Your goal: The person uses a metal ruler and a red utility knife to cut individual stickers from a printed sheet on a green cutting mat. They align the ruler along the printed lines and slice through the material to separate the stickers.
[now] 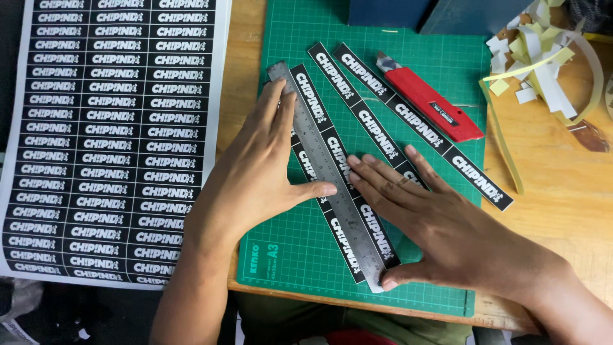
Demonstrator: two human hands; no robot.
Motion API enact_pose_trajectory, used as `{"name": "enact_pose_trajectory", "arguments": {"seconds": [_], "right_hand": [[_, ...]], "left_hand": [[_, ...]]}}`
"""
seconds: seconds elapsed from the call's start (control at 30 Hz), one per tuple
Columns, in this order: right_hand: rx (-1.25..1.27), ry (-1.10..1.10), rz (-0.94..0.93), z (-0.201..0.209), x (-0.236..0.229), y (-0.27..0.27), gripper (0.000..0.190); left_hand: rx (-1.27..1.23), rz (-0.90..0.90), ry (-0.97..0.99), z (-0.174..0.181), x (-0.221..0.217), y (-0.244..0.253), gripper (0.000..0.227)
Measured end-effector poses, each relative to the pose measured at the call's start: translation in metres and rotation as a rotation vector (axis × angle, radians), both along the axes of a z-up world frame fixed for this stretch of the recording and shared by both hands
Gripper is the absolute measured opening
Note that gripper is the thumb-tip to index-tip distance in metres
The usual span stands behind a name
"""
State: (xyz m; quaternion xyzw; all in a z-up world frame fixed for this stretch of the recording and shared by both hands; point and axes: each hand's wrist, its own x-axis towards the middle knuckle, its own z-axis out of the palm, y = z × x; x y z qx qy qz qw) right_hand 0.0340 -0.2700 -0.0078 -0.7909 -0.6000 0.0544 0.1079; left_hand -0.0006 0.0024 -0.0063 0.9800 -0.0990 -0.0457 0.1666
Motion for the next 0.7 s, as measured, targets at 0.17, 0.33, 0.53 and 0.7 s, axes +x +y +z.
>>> {"name": "enact_pose_trajectory", "arguments": {"seconds": [0.17, 0.33, 0.53, 0.7], "right_hand": [[-0.002, 0.03, 0.002, 0.0, 0.0, -0.001, 0.14], [0.007, 0.238, 0.019, 0.008, 0.003, -0.002, 0.112], [0.007, 0.266, 0.034, 0.012, 0.004, -0.002, 0.095], [0.002, 0.252, 0.024, 0.011, 0.003, -0.003, 0.095]], "left_hand": [[0.005, 0.021, 0.035, 0.002, 0.001, -0.002, 0.129], [0.029, 0.017, -0.005, 0.003, 0.0, -0.005, 0.127], [0.046, 0.013, -0.02, 0.003, -0.001, -0.007, 0.129], [0.1, -0.02, -0.077, 0.001, -0.003, -0.009, 0.137]]}}
